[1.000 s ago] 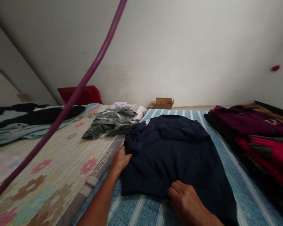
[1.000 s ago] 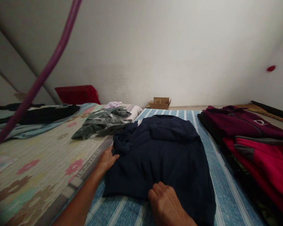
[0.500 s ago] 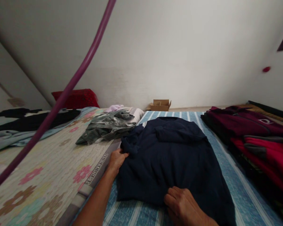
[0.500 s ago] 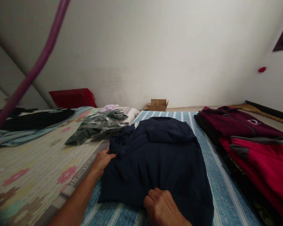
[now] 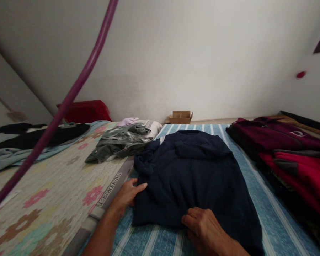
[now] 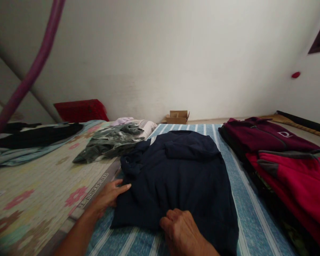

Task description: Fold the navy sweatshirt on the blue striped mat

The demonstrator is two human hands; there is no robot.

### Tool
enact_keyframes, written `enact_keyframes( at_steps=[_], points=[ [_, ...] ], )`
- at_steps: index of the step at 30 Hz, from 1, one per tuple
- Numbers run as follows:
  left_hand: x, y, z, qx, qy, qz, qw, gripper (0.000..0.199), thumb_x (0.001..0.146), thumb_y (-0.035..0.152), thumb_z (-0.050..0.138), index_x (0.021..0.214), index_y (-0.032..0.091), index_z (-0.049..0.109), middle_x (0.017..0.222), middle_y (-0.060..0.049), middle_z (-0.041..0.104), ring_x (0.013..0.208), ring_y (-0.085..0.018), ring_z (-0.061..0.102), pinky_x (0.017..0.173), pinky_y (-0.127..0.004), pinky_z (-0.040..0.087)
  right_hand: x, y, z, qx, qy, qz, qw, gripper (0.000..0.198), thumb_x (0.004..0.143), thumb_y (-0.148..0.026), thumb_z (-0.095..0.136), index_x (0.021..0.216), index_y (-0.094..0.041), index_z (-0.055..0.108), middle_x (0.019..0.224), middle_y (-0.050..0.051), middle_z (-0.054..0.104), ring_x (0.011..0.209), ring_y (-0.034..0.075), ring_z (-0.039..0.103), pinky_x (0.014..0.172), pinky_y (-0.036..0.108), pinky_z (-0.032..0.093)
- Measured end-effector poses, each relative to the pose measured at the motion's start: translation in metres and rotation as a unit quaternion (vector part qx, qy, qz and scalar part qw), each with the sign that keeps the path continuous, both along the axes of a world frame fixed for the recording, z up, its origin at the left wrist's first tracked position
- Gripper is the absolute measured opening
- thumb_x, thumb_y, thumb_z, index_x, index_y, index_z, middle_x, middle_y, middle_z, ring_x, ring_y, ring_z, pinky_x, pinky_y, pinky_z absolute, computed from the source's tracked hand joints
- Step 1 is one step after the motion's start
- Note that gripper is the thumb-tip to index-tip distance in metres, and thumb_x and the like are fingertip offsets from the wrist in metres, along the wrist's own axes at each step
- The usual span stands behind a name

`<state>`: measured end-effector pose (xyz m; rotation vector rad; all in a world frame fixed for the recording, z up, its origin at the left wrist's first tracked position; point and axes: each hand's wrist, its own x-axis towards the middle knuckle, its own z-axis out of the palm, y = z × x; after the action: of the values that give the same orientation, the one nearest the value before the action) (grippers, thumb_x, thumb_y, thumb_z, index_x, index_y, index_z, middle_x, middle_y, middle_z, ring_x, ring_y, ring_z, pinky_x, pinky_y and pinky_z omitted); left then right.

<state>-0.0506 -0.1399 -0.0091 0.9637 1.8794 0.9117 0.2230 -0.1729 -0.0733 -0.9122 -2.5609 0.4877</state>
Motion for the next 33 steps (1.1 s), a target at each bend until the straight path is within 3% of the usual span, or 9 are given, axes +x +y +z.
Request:
enact_keyframes(
  at_steps=[2, 4, 8, 13, 16, 21, 25, 29, 33],
  points=[
    [0.002, -0.013, -0.001, 0.025, -0.089, -0.029, 0.995, 0.064, 0.054, 0.038, 0.076, 0.109, 0.013, 0.054, 0.078, -0.007, 0.070, 0.071, -0.024, 0.067, 0.063, -0.032, 0.053, 0.000, 0.000, 0.001, 0.002, -0.009, 0.002, 1.000, 0.021, 0.074, -0.004, 0.046, 0.083, -0.022, 0.053, 0.081, -0.001, 0.059, 0.069, 0.014, 0.050, 0.055, 0.026, 0.026],
    [-0.001, -0.021, -0.005, 0.052, -0.105, -0.005, 0.993, 0.066, 0.054, 0.030, 0.076, 0.114, 0.013, 0.052, 0.079, -0.006, 0.070, 0.072, -0.023, 0.068, 0.068, -0.032, 0.053, 0.000, -0.001, 0.000, 0.007, -0.015, 0.003, 1.000, 0.020, 0.074, -0.005, 0.046, 0.083, -0.022, 0.053, 0.081, -0.001, 0.059, 0.069, 0.013, 0.050, 0.055, 0.026, 0.026],
    [-0.013, -0.023, -0.015, 0.044, 0.013, 0.062, 0.997, 0.060, 0.062, 0.022, 0.070, 0.118, 0.013, 0.050, 0.069, -0.004, 0.069, 0.063, -0.022, 0.067, 0.061, -0.031, 0.053, 0.000, -0.002, -0.002, 0.036, -0.009, 0.005, 0.999, 0.018, 0.077, -0.005, 0.046, 0.081, -0.021, 0.052, 0.079, -0.001, 0.058, 0.066, 0.013, 0.048, 0.054, 0.027, 0.025],
    [-0.019, -0.019, -0.020, 0.022, 0.098, 0.026, 0.995, 0.051, 0.066, 0.016, 0.064, 0.115, 0.014, 0.052, 0.074, -0.006, 0.070, 0.074, -0.023, 0.068, 0.065, -0.030, 0.054, -0.001, -0.002, -0.002, 0.073, -0.009, 0.013, 0.997, 0.018, 0.077, -0.003, 0.046, 0.079, -0.020, 0.051, 0.075, -0.001, 0.057, 0.063, 0.013, 0.048, 0.053, 0.027, 0.023],
    [-0.020, -0.019, -0.021, 0.015, 0.223, 0.019, 0.975, 0.047, 0.070, 0.016, 0.059, 0.116, 0.014, 0.052, 0.088, -0.009, 0.070, 0.089, -0.025, 0.066, 0.074, -0.032, 0.053, -0.002, -0.002, -0.002, 0.086, -0.013, 0.011, 0.996, 0.017, 0.077, -0.004, 0.048, 0.079, -0.020, 0.051, 0.076, -0.001, 0.058, 0.064, 0.013, 0.048, 0.053, 0.027, 0.023],
    [-0.007, -0.024, -0.011, -0.065, 0.460, -0.048, 0.884, 0.047, 0.080, 0.022, 0.050, 0.124, 0.008, 0.046, 0.099, -0.016, 0.067, 0.097, -0.029, 0.063, 0.085, -0.039, 0.047, -0.002, -0.002, -0.003, 0.096, -0.022, 0.016, 0.995, 0.014, 0.078, -0.006, 0.048, 0.077, -0.020, 0.050, 0.076, -0.001, 0.057, 0.062, 0.013, 0.047, 0.052, 0.028, 0.023],
    [0.025, -0.027, -0.003, 0.037, 0.578, -0.081, 0.811, 0.042, 0.080, 0.021, 0.045, 0.119, 0.011, 0.052, 0.112, -0.015, 0.061, 0.107, -0.029, 0.056, 0.093, -0.040, 0.042, -0.002, -0.001, -0.004, 0.106, -0.025, 0.023, 0.994, 0.014, 0.078, -0.007, 0.048, 0.079, -0.020, 0.051, 0.076, -0.001, 0.056, 0.064, 0.013, 0.047, 0.053, 0.028, 0.025],
    [0.067, -0.025, -0.014, 0.134, 0.520, -0.222, 0.814, 0.040, 0.084, 0.022, 0.038, 0.119, 0.015, 0.055, 0.128, -0.011, 0.053, 0.120, -0.021, 0.046, 0.103, -0.033, 0.035, -0.004, -0.002, -0.003, 0.101, -0.036, 0.014, 0.994, 0.012, 0.078, -0.008, 0.050, 0.077, -0.019, 0.052, 0.076, 0.000, 0.057, 0.064, 0.013, 0.048, 0.053, 0.027, 0.026],
    [0.089, -0.023, -0.036, 0.084, 0.489, -0.313, 0.810, 0.047, 0.087, 0.033, 0.036, 0.128, 0.014, 0.048, 0.142, -0.012, 0.039, 0.133, -0.024, 0.030, 0.109, -0.042, 0.026, -0.002, -0.002, -0.003, 0.101, -0.024, 0.013, 0.995, 0.012, 0.078, -0.007, 0.050, 0.078, -0.019, 0.053, 0.077, 0.000, 0.057, 0.066, 0.013, 0.049, 0.055, 0.026, 0.029]
  ],
)
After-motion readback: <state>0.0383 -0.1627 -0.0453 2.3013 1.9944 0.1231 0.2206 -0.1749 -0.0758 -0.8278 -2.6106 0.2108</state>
